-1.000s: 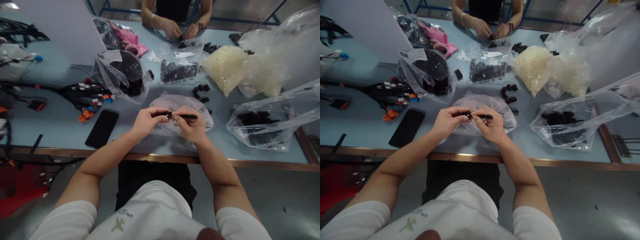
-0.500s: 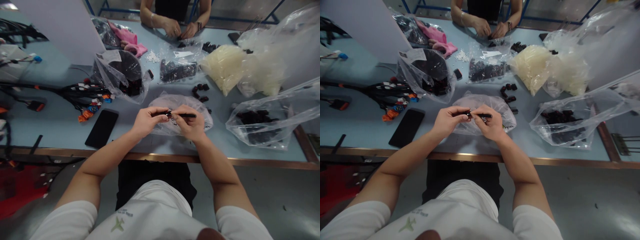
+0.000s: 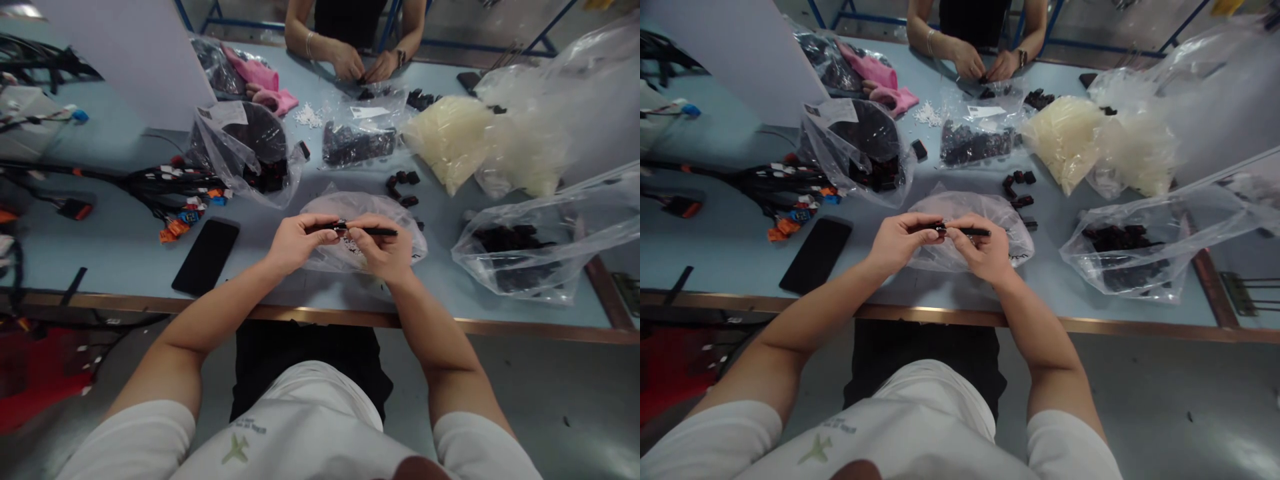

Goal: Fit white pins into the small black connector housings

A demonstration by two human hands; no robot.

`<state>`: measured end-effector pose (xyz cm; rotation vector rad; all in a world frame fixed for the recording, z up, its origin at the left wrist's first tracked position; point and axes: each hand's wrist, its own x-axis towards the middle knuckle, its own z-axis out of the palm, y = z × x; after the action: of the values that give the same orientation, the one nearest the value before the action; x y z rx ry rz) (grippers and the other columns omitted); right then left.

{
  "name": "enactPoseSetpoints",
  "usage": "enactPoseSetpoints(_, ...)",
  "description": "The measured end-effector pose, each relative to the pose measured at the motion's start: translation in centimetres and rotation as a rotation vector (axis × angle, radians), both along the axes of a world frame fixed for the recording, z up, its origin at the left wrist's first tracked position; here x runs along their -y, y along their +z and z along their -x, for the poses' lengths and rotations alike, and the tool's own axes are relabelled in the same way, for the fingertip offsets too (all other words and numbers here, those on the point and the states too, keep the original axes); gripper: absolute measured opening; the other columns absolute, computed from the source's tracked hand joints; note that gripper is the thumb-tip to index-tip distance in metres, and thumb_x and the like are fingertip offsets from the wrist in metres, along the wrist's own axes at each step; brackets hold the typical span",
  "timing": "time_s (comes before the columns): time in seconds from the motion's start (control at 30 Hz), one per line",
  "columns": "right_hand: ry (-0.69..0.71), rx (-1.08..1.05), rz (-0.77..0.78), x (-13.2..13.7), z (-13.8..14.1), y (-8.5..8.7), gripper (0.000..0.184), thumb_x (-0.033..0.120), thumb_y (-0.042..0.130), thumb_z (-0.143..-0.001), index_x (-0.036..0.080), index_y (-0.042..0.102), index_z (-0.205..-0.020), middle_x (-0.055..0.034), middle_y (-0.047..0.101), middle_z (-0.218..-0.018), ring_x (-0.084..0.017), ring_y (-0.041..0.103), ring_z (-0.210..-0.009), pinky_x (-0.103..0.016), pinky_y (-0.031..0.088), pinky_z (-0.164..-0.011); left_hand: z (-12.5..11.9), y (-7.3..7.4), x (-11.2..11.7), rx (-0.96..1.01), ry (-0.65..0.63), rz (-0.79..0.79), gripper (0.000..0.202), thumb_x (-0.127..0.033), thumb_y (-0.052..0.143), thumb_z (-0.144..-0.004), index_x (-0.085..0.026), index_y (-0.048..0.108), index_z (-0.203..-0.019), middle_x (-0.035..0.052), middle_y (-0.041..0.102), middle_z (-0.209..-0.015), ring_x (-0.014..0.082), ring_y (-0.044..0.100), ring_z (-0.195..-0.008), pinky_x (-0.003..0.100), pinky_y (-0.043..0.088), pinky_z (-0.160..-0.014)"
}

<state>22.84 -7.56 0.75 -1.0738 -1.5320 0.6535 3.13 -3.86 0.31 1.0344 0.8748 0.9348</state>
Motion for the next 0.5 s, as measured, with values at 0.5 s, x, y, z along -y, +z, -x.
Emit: enactPoseSetpoints(0.5,0.032,-0.011,0.009,0.06,-0.03,0.05,0.013,0.034,0.072,-0.097,0.026,0.081,-0.094,-0.0027,0.079,-0.087,-0.018,0.072,-0.077,-0.033,0.058,-0.068,0.03,0.02,0.18,-0.015,0.002,-0.007,0.05,-0.038,0.1,-0.066,-0.015,0.085,-0.108,0.0105,0.086,-0.103,0.0268,0.083,-0.092,0.047,0.069,-0.097)
